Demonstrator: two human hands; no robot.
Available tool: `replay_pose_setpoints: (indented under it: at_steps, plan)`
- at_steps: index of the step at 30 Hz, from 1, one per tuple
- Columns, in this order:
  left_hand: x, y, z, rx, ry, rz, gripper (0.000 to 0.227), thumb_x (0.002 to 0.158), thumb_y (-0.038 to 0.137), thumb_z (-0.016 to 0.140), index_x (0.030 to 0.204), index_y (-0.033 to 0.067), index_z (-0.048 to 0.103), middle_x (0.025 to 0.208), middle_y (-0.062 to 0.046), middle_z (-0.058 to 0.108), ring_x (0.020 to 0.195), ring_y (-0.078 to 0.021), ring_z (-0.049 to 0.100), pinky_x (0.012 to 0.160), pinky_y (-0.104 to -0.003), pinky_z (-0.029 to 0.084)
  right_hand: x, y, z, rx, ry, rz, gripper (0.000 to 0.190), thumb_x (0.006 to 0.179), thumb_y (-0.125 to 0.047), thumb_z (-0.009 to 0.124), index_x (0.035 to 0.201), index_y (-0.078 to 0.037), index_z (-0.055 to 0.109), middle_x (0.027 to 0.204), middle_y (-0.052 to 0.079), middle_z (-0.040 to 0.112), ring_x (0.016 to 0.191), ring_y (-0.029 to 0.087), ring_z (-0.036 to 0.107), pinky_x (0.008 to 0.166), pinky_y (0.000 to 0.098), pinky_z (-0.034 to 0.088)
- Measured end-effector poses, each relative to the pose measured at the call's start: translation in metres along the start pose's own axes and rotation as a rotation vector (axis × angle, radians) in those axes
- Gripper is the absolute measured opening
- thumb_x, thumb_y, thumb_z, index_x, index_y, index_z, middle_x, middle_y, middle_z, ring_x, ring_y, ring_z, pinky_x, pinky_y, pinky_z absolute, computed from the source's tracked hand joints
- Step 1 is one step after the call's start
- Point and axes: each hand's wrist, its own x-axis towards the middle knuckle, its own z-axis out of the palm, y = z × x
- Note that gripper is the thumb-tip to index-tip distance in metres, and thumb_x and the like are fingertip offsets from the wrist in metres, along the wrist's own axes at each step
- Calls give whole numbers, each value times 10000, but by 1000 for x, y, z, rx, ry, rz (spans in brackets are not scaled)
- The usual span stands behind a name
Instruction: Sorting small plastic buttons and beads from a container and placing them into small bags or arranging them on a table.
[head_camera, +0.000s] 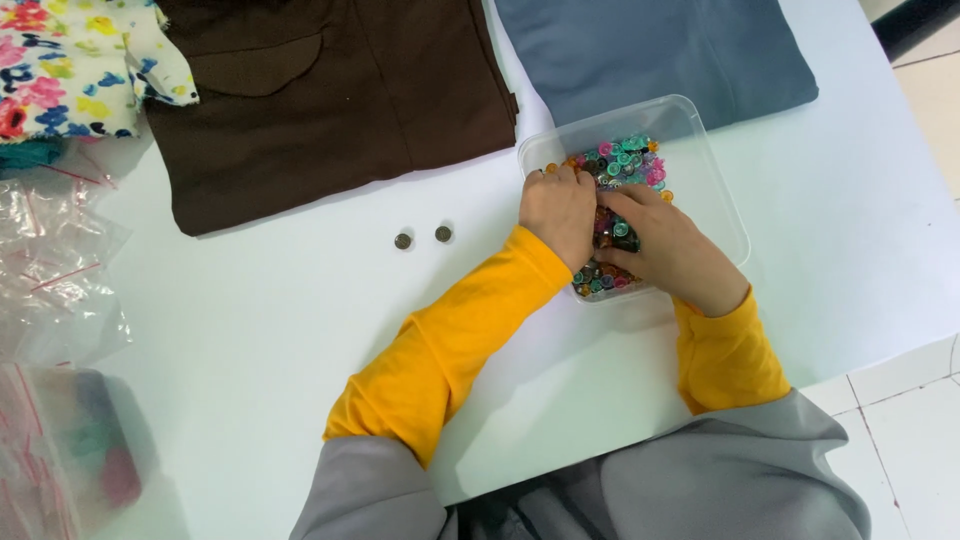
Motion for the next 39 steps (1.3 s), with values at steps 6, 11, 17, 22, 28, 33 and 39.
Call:
replay_pose_setpoints:
  at_steps: [6,11,17,22,28,33,39]
  plan:
    - [-9,-1,-5,-67,108,7,249,644,174,842,837,126,693,717,-57,668,666,-224,659,738,-350,392,1,19,13,63,152,-51,416,881,-19,724,1291,-58,664,1183,201,676,1107,422,694,924,502,571]
    - [-10,-2,-8,-168,120,21,155,689,137,792,804,123,690,684,-39,669,618,-216,653,712,-353,366,1,18,9,108,217,-60,358,932,-55,696,1288,-92,687,1090,182,717,1035,410,709,872,491,577]
    - [-15,-3,-15,-201,186,33,100,741,99,751,805,102,674,679,-54,664,594,-227,654,695,-349,366,-2,14,6,161,341,-97,286,1018,-106,672,1296,-41,688,928,178,724,837,350,725,741,435,591]
    - [-15,-4,-17,-190,242,19,82,763,92,746,815,90,683,678,-57,658,589,-216,649,698,-341,373,0,24,13,182,386,-102,278,1067,-168,651,1296,-11,671,792,165,681,683,283,698,600,380,578]
    - [-21,-6,-35,-191,254,5,110,824,175,725,879,96,672,722,-53,665,637,-209,666,710,-335,406,-7,19,4,445,279,-93,323,1083,-106,564,1384,2,609,708,161,662,656,273,687,643,408,576]
    - [-25,-7,-45,-288,282,17,213,817,232,760,922,87,644,753,-74,662,692,-256,693,721,-360,432,-15,7,-14,1004,139,-71,351,1084,-32,432,1406,69,527,968,134,650,916,190,679,847,371,618]
    - [-30,-11,-51,-473,293,60,552,764,155,745,1244,125,476,1057,-111,626,884,-345,707,775,-399,436,-18,-5,-27,1155,180,-5,436,1057,10,408,1483,87,466,1219,199,566,1073,203,618,970,406,599]
